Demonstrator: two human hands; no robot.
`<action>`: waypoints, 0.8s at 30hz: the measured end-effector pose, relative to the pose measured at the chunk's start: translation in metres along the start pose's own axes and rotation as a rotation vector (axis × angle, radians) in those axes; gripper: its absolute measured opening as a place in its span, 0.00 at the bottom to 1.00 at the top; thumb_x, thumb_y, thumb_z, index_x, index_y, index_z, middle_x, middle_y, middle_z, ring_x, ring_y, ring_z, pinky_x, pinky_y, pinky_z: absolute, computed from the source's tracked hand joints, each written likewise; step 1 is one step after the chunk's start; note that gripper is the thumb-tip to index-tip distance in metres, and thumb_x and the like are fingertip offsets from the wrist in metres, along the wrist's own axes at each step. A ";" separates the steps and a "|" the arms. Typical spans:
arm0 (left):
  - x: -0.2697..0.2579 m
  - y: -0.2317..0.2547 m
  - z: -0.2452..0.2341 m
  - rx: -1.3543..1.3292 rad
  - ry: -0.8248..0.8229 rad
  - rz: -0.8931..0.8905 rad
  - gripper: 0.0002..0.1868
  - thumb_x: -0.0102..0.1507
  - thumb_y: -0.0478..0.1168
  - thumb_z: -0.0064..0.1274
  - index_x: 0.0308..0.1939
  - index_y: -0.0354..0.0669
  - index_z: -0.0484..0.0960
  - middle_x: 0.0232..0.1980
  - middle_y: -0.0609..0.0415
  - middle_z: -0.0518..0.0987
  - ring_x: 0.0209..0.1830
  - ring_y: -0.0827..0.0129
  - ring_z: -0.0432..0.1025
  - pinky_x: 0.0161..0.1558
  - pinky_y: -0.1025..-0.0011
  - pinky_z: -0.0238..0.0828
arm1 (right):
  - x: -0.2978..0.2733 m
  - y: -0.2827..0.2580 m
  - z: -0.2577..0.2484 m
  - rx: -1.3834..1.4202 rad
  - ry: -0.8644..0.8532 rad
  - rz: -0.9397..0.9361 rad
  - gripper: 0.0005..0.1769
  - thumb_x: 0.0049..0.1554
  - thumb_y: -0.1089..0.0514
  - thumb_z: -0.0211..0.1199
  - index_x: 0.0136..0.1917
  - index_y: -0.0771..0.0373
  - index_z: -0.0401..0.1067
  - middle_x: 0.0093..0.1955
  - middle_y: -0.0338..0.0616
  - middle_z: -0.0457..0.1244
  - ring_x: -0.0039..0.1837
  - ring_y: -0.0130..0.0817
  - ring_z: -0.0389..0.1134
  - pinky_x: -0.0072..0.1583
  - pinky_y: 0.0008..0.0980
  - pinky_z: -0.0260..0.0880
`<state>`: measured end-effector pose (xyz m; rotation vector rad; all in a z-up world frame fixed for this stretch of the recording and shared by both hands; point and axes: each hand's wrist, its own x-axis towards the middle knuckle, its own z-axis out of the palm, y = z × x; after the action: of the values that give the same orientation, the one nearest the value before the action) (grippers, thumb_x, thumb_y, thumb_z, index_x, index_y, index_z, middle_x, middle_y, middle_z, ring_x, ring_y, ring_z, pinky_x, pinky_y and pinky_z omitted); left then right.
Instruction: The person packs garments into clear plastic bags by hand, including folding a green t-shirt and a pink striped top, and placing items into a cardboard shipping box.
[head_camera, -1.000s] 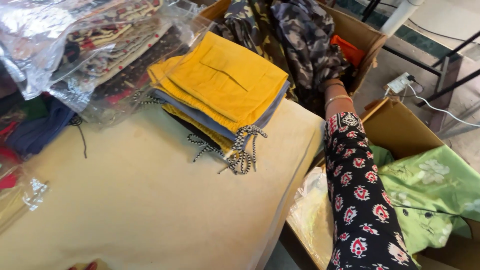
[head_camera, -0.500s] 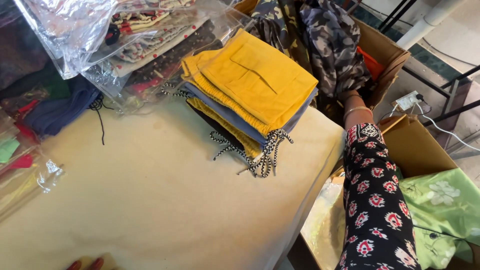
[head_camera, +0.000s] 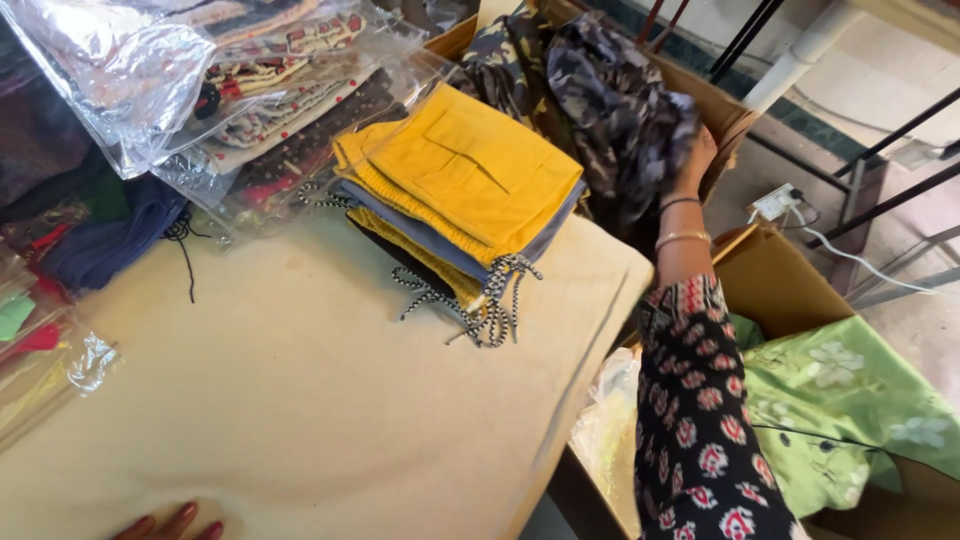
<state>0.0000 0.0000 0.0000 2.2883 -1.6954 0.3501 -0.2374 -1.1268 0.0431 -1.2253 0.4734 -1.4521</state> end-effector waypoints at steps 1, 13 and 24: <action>-0.005 -0.002 0.014 -0.005 0.009 0.001 0.33 0.61 0.64 0.51 0.69 0.64 0.71 0.64 0.59 0.75 0.64 0.64 0.69 0.66 0.62 0.63 | -0.005 -0.004 0.002 -0.002 -0.003 -0.010 0.14 0.69 0.56 0.56 0.44 0.62 0.74 0.36 0.34 0.58 0.36 0.27 0.54 0.39 0.30 0.54; 0.031 -0.015 0.029 0.038 0.064 0.097 0.34 0.61 0.65 0.53 0.68 0.63 0.71 0.64 0.60 0.75 0.64 0.65 0.69 0.67 0.62 0.63 | -0.258 -0.258 0.100 0.695 -0.245 0.043 0.13 0.64 0.64 0.54 0.37 0.56 0.60 0.40 0.36 0.55 0.40 0.25 0.53 0.45 0.28 0.53; 0.323 0.288 -0.181 -0.411 -0.199 0.155 0.34 0.65 0.48 0.52 0.72 0.41 0.61 0.68 0.43 0.70 0.66 0.49 0.66 0.61 0.59 0.65 | -0.450 -0.383 0.128 0.551 -0.858 0.013 0.30 0.57 0.35 0.71 0.30 0.57 0.62 0.35 0.36 0.57 0.43 0.32 0.54 0.47 0.34 0.53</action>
<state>-0.1893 -0.3041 0.3029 1.9484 -1.8397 -0.1910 -0.3825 -0.5678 0.2211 -1.2379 -0.4727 -0.8286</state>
